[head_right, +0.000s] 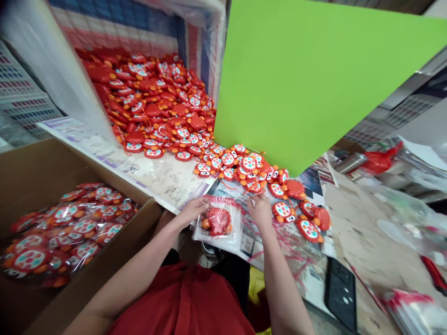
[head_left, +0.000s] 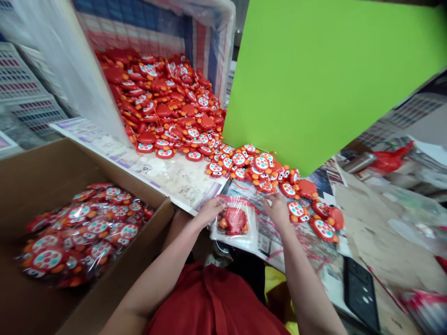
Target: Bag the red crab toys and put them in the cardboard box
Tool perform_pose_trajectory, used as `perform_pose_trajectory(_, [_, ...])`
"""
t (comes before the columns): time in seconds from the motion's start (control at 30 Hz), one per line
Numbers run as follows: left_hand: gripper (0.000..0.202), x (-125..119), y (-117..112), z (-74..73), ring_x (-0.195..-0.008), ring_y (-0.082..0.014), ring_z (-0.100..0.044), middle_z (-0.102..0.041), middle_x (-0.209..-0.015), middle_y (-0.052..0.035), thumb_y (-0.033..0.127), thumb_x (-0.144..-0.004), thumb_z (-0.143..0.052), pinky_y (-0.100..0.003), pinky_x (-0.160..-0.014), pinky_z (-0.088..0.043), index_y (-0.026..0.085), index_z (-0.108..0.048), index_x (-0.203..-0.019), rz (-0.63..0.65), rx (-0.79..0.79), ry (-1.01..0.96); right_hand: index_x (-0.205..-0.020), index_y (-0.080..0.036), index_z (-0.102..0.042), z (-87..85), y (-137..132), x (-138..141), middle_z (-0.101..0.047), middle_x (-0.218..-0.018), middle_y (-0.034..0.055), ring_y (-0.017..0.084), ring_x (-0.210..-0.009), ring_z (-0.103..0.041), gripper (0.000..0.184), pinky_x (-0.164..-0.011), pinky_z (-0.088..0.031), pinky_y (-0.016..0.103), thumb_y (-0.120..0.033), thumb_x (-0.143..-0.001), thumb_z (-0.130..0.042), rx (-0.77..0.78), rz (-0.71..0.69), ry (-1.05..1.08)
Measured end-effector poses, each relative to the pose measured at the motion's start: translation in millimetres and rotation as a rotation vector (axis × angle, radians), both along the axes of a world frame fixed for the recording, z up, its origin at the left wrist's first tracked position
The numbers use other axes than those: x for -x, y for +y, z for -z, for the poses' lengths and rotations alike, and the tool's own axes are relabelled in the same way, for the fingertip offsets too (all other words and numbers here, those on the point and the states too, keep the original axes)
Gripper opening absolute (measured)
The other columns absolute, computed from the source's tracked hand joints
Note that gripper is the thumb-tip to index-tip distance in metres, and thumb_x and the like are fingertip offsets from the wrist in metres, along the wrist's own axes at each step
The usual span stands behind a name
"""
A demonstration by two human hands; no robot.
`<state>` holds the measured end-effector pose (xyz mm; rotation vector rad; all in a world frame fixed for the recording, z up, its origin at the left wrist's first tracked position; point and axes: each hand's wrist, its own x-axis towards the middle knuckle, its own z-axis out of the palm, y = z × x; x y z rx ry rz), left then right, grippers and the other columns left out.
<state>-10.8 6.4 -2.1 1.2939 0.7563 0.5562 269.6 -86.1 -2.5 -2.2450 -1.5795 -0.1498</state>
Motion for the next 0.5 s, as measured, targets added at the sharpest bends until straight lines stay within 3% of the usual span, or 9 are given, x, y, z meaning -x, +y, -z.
perform_pose_trajectory(0.1, [0.030,3.2,-3.5,-5.8,-0.066,-0.0131,-0.057,-0.060,-0.078,-0.0002,0.044,-0.077,-0.067,-0.023,-0.058,-0.046,0.018,-0.057,-0.089,-0.011,0.059,-0.012,-0.111,-0.015,-0.072,10.7,-1.0,5.9,-0.069,-0.096,0.0168,0.030,-0.094,-0.063,0.040,-0.088,-0.047,0.044,-0.039,-0.091,-0.047,0.189,0.077,-0.064])
perform_pose_trajectory(0.17, [0.031,5.8,-5.3,-10.4,-0.068,-0.0131,-0.058,-0.061,-0.080,-0.0008,0.045,-0.077,-0.067,-0.021,-0.056,-0.044,0.018,-0.057,-0.089,-0.017,0.057,-0.020,-0.123,-0.020,-0.066,16.1,-1.4,2.1,-0.068,-0.108,0.0170,0.033,-0.104,-0.061,0.040,-0.091,-0.045,0.049,-0.037,-0.092,-0.048,0.247,0.174,-0.075])
perform_pose_trajectory(0.27, [0.029,8.3,-7.7,-16.4,-0.072,-0.0136,-0.059,-0.063,-0.085,-0.0022,0.043,-0.078,-0.067,-0.020,-0.056,-0.044,0.017,-0.057,-0.089,-0.020,0.050,-0.041,-0.128,-0.028,-0.063,17.9,-0.5,-9.3,-0.051,-0.141,0.0163,0.042,-0.131,-0.042,0.042,-0.100,-0.032,0.064,-0.039,-0.089,-0.054,0.243,0.260,-0.101])
perform_pose_trajectory(0.33, [0.029,9.0,-9.0,-18.5,-0.075,-0.0142,-0.060,-0.064,-0.088,-0.0027,0.042,-0.078,-0.066,-0.020,-0.056,-0.044,0.017,-0.056,-0.089,-0.023,0.059,-0.040,-0.129,-0.029,-0.062,14.4,1.1,-18.6,-0.038,-0.151,0.0152,0.045,-0.138,-0.030,0.044,-0.103,-0.026,0.069,-0.041,-0.087,-0.056,0.211,0.273,-0.081])
perform_pose_trajectory(0.43, [0.031,9.1,-9.6,-18.5,-0.078,-0.0156,-0.061,-0.065,-0.091,-0.0036,0.043,-0.077,-0.066,-0.020,-0.056,-0.043,0.017,-0.056,-0.089,-0.022,0.065,-0.026,-0.142,-0.027,-0.050,3.9,3.2,-35.0,-0.030,-0.156,0.0165,0.044,-0.139,-0.030,0.057,-0.103,-0.030,0.065,-0.030,-0.085,-0.052,0.071,0.399,-0.008])
perform_pose_trajectory(0.5, [0.033,8.8,-9.3,-17.7,-0.079,-0.0167,-0.061,-0.066,-0.092,-0.0044,0.045,-0.076,-0.066,-0.021,-0.056,-0.042,0.017,-0.056,-0.089,-0.024,0.055,-0.022,-0.143,-0.024,-0.048,-3.5,3.3,-45.6,-0.035,-0.153,0.0174,0.042,-0.137,-0.036,0.062,-0.103,-0.034,0.061,-0.023,-0.081,-0.051,0.058,0.409,0.060])
